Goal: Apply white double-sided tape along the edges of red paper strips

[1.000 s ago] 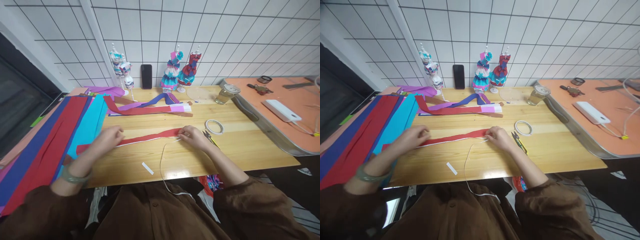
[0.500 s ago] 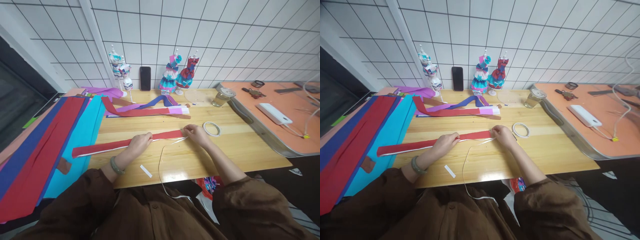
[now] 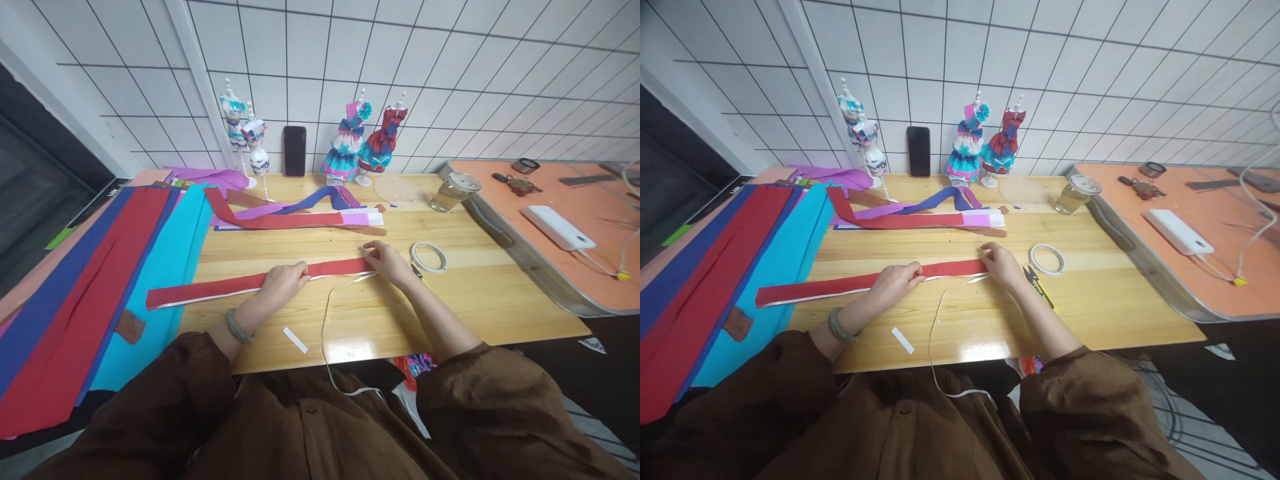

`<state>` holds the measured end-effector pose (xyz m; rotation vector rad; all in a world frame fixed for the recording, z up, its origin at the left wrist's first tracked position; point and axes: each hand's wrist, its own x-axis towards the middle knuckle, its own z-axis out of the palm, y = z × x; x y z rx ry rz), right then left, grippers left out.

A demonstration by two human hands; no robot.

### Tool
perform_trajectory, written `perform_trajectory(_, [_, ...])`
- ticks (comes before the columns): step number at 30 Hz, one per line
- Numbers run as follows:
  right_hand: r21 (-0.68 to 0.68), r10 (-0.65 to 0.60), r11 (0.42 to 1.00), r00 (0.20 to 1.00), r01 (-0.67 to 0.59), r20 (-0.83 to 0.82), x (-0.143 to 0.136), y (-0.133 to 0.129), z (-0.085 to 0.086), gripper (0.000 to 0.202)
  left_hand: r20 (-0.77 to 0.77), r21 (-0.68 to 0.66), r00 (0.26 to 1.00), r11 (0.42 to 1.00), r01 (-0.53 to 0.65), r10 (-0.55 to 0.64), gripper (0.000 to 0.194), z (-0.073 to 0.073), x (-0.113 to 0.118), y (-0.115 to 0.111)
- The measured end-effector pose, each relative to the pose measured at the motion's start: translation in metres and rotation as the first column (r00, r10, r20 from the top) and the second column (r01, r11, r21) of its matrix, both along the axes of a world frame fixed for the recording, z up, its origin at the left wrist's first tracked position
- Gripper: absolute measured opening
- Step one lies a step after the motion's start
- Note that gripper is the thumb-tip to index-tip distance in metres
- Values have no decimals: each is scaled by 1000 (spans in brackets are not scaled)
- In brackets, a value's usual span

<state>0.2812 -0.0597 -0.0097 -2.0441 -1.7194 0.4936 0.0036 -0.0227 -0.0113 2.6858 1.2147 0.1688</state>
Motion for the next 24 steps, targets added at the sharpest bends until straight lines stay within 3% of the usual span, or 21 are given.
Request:
perform_trajectory(6, [76,72,994,997,-73,8,-1,-11,11,23,-26,9,998,998,58,-58,23,0,2,6])
perform_trajectory(9, [80,219,972,976,-220,23,-1,-21,19,21,-47,21,996,997,75,-74,24,1,3,6])
perform_trajectory(13, [118,381,909,911,-401,159,1,-32,22,20,-76,22,993,996,88,-86,27,3,4,6])
perform_trajectory(19, [118,409,883,867,-455,283,-2,-38,20,12,-92,21,993,997,79,-76,28,3,5,6])
perform_trajectory(24, [57,433,876,833,-478,344,-13,-32,22,17,-93,2,994,998,56,-55,28,6,5,3])
